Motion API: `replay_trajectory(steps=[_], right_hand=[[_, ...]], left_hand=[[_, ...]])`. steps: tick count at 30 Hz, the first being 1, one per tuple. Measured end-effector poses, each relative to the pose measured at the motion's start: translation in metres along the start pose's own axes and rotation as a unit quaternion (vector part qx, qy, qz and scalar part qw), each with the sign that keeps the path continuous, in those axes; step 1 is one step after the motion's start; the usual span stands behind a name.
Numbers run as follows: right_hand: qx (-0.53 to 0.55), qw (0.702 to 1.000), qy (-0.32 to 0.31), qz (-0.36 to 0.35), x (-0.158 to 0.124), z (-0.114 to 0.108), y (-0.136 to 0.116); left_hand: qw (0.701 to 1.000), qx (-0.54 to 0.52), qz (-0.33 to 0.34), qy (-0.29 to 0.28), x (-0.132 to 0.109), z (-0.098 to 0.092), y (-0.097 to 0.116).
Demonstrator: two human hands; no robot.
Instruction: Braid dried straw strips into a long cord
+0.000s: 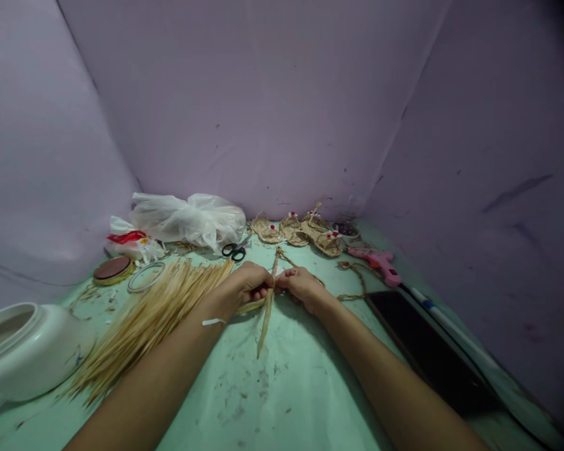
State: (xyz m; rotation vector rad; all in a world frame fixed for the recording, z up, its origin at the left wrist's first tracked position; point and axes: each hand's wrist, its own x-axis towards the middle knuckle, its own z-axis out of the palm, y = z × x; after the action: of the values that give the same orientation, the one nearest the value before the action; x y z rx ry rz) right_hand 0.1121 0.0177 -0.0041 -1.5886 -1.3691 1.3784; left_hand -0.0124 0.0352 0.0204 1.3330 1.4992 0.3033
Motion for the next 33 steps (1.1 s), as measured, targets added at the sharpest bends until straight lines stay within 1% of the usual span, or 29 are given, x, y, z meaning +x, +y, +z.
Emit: replay_trajectory(steps=[3, 5, 6, 7, 9, 10, 11, 12, 13, 15, 17, 18, 19, 21, 23, 26, 27, 28, 30, 32, 33], right_hand=[[0.037, 0.999, -0.011, 0.0, -0.002, 0.0, -0.002], [0.057, 0.998, -0.018, 0.005, -0.002, -0.001, -0.002], [0.064, 0.998, -0.022, 0.007, -0.002, -0.002, -0.002], [0.072, 0.997, -0.025, 0.009, -0.002, -0.002, -0.002], [0.092, 0.995, -0.034, 0.014, -0.001, -0.004, -0.001], [0.106, 0.994, -0.039, 0.016, -0.001, -0.005, 0.0], [0.118, 0.992, -0.044, 0.018, 0.0, -0.005, 0.0], [0.129, 0.99, -0.048, 0.02, 0.001, -0.006, 0.001], [0.137, 0.989, -0.05, 0.022, 0.001, -0.006, 0.001], [0.143, 0.988, -0.049, 0.021, 0.002, -0.006, 0.002], [0.133, 0.99, -0.045, 0.019, 0.003, -0.006, 0.003], [0.12, 0.992, -0.042, 0.017, 0.003, -0.007, 0.004], [0.103, 0.994, -0.038, 0.015, 0.004, -0.007, 0.004], [0.071, 0.997, -0.025, 0.013, 0.005, -0.008, 0.006], [0.063, 0.998, -0.022, 0.007, 0.005, -0.009, 0.007], [0.084, 0.995, -0.046, -0.013, 0.005, -0.01, 0.008], [0.087, 0.995, -0.053, -0.018, 0.005, -0.01, 0.008], [0.083, 0.995, -0.054, -0.022, 0.005, -0.009, 0.008], [0.061, 0.997, -0.039, -0.027, 0.005, -0.009, 0.008], [0.033, 0.998, -0.023, -0.041, 0.005, -0.009, 0.008], [0.017, 0.999, -0.015, -0.049, 0.006, -0.009, 0.009]], left_hand=[[0.996, -0.075, -0.028, -0.037, 0.001, 0.003, -0.001], [0.997, -0.05, -0.038, -0.045, 0.0, 0.003, -0.001], [0.999, -0.012, -0.038, -0.031, -0.001, 0.003, -0.001], [0.999, 0.035, -0.03, -0.006, -0.002, 0.003, -0.001], [0.992, 0.108, 0.018, 0.063, -0.003, 0.003, -0.001], [0.987, 0.116, 0.048, 0.095, -0.004, 0.003, -0.001], [0.985, 0.105, 0.07, 0.115, -0.005, 0.005, 0.0], [0.987, 0.083, 0.077, 0.115, -0.006, 0.006, 0.0], [0.991, 0.057, 0.071, 0.098, -0.007, 0.008, 0.001], [0.999, 0.0, 0.041, 0.036, -0.008, 0.011, 0.002], [0.998, -0.049, 0.02, -0.027, -0.006, 0.012, 0.002], [0.997, -0.065, 0.012, -0.045, -0.004, 0.012, 0.001], [0.996, -0.07, 0.005, -0.051, -0.002, 0.011, -0.001], [0.997, -0.056, -0.006, -0.046, 0.001, 0.008, -0.004], [0.997, -0.056, 0.007, -0.049, 0.002, 0.003, -0.006], [0.988, -0.107, 0.038, -0.107, 0.002, -0.002, -0.007], [0.986, -0.115, 0.038, -0.113, 0.002, -0.002, -0.007], [0.988, -0.111, 0.034, -0.106, 0.001, -0.002, -0.007], [0.995, -0.075, 0.03, -0.053, 0.0, 0.0, -0.007], [0.998, -0.037, 0.041, 0.001, -0.001, 0.003, -0.007], [0.998, -0.028, 0.054, 0.016, -0.002, 0.004, -0.006]])
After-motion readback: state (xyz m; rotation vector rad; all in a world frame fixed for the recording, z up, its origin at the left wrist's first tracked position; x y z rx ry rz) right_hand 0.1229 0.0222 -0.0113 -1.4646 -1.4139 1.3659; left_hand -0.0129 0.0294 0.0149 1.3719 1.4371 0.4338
